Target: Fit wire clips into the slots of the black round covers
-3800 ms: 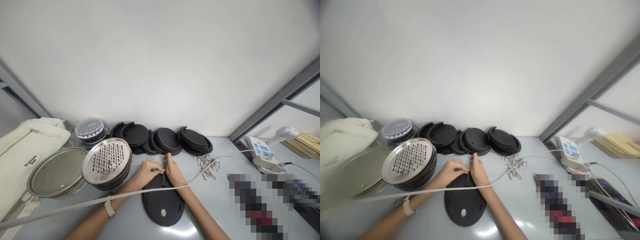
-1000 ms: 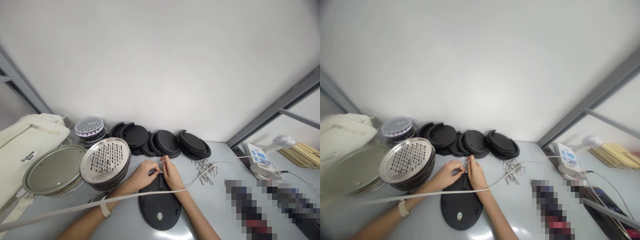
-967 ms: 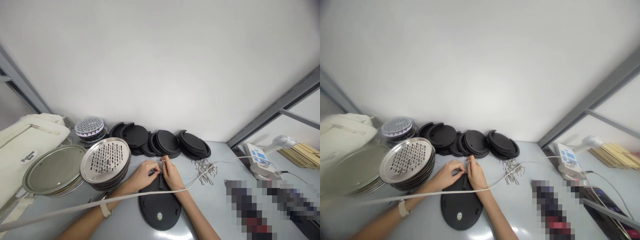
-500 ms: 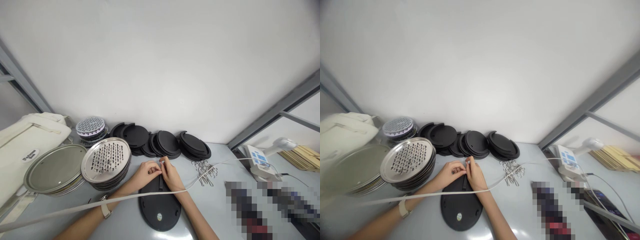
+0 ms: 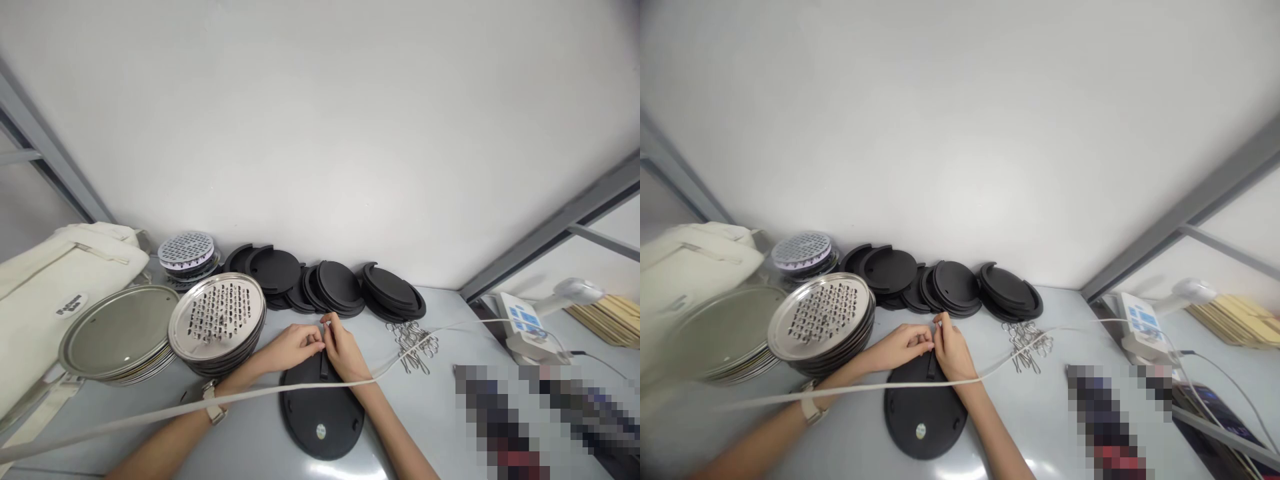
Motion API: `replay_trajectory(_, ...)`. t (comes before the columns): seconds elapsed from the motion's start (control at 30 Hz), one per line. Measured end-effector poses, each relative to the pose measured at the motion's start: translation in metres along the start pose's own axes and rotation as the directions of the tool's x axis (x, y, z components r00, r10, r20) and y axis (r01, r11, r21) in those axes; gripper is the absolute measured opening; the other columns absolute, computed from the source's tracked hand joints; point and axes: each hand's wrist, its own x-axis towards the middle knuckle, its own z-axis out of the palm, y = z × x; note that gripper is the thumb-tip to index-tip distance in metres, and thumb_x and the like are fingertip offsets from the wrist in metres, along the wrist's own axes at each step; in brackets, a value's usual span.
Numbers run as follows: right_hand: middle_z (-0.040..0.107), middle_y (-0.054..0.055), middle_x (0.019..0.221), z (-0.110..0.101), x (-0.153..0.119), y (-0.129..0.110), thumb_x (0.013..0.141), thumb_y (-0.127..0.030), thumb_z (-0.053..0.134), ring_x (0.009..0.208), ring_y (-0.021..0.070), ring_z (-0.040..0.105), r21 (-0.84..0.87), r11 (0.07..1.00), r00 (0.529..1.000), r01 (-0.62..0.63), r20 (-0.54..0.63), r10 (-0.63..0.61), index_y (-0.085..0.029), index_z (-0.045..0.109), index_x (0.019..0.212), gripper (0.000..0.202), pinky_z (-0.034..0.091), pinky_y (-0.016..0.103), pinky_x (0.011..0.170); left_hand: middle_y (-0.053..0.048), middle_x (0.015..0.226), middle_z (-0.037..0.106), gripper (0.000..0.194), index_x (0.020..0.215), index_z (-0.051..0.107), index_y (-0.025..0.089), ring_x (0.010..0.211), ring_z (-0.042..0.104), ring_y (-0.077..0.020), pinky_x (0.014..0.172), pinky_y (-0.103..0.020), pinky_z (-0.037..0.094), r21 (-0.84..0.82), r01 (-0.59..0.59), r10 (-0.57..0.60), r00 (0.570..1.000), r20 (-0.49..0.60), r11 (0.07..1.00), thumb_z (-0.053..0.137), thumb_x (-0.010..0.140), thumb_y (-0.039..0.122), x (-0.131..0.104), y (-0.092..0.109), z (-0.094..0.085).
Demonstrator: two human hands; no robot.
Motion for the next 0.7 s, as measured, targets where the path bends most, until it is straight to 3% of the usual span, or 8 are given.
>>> replay_trajectory(0.13,0.056,0.0,0.064,-0.003,0.0,-0.003,0.094,-0.026,0.027,0.056,0.0176,0.058,0.02,1.0,1.0,-0.023,-0.012,0.023,-0.021,0.044,0.097,0.018,0.042,0.025,0.057,0.001,0.065,0.058,0.022,0.076,0.058,0.016,0.061,0.052,-0.0122,0.055,-0.021,0.036,0.029,-0.02,0.021,1.0,-0.022,0.999,0.05,0.087,0.033,0.001,0.002,0.004)
replay_trajectory(0.33,0.056,0.0,0.064,-0.004,-0.003,-0.006,0.098,-0.033,0.019,0.056,0.0181,0.059,-0.018,0.994,0.989,-0.106,-0.104,0.104,-0.022,0.043,0.091,0.027,0.04,0.025,0.054,0.001,0.061,0.057,0.026,0.074,0.059,0.016,0.059,0.052,-0.0119,0.057,-0.021,0.037,0.06,0.01,-0.013,0.999,0.048,0.998,0.046,0.087,0.033,0.009,-0.001,0.004)
replay_trajectory(0.53,0.057,0.006,0.078,-0.004,0.0,-0.006,0.098,-0.027,0.019,0.073,0.0201,0.057,-0.252,0.967,0.973,-0.016,-0.225,-0.043,-0.02,0.044,0.089,0.027,0.043,0.03,0.067,0.001,0.062,0.057,0.025,0.072,0.059,0.015,0.059,0.051,-0.0116,0.053,-0.02,0.035,0.057,0.037,-0.042,0.996,0.084,0.998,0.045,0.085,0.03,0.015,-0.005,0.002)
replay_trajectory(0.7,0.058,0.009,0.091,-0.006,0.003,-0.011,0.098,-0.025,0.023,0.085,0.0198,0.057,-0.232,0.966,0.982,0.112,-0.123,-0.144,-0.017,0.046,0.1,0.024,0.044,0.032,0.077,0.001,0.061,0.055,0.022,0.071,0.058,0.015,0.058,0.049,-0.0121,0.053,-0.021,0.034,0.037,0.052,-0.054,0.997,0.057,0.998,0.045,0.084,0.028,0.014,-0.009,0.004)
